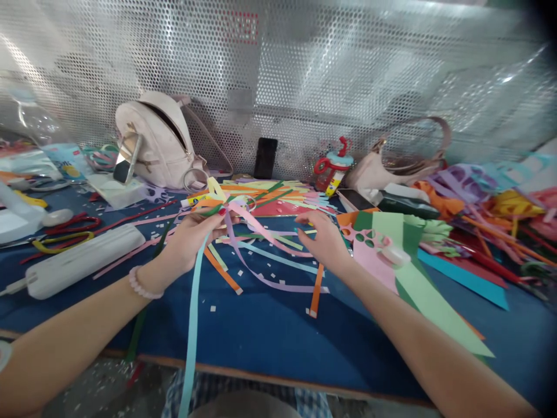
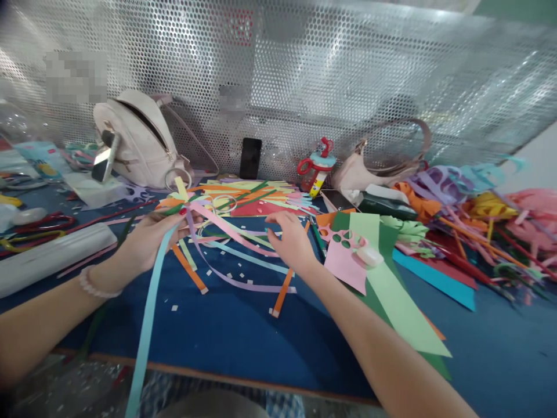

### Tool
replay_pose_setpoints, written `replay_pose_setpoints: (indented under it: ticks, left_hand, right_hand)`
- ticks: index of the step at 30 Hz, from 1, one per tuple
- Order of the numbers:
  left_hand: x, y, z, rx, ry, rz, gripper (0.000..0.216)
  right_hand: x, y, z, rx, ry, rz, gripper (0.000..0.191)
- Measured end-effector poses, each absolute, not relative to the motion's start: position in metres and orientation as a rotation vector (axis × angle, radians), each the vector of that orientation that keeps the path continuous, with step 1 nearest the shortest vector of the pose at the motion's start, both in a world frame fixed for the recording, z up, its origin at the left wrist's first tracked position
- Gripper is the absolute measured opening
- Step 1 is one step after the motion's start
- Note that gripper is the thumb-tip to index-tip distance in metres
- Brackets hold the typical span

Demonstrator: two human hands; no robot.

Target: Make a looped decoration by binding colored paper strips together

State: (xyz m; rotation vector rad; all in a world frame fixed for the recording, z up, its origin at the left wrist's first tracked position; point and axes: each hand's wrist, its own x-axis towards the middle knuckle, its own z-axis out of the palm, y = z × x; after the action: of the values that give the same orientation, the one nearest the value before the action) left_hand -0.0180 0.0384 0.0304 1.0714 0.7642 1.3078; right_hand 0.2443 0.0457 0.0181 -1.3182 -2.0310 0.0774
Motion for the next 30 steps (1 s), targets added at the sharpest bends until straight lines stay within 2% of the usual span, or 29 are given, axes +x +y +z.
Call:
replay_pose_setpoints:
  ticks: [2, 6, 13, 16, 19, 22, 30]
  left_hand:
    - [-0.018, 0.039, 0.029, 1.08, 0.772, 1.303, 0.012]
    - [-0.02, 0.041, 0.025, 1.123, 0.774, 1.295, 0.011]
    - [-0.02, 0.042, 0.024, 1.158, 0.783, 1.279, 0.01]
    - [-0.019, 0.042, 0.025, 1.144, 0.78, 1.287, 0.007]
    - [-0.019, 0.043, 0.028, 1.121, 0.758, 1.312, 0.005]
    - [-0.024, 0.046, 0.033, 1.098, 0.707, 1.39, 0.006]
    - [-0.032, 0.053, 0.04, 1.101, 0.687, 1.476, 0.007]
  right_hand:
    - [0.244, 0.044, 0.018, -1.291, -2.197, -0.004, 0.013]
    - [0.237, 0.036, 0.019, -1.338, -2.466, 0.149, 0.011]
    - [0.231, 0.029, 0.024, -1.284, -2.601, 0.422, 0.012]
    - [0.229, 0.028, 0.024, -1.281, -2.706, 0.369, 0.014]
    - [0.228, 0.027, 0.02, -1.414, -2.717, 0.26, 0.018]
    - [0.23, 0.026, 0.015, -1.678, -2.597, 0.292, 0.024]
    - [0.233, 0.025, 0.013, -1.768, -2.597, 0.374, 0.008]
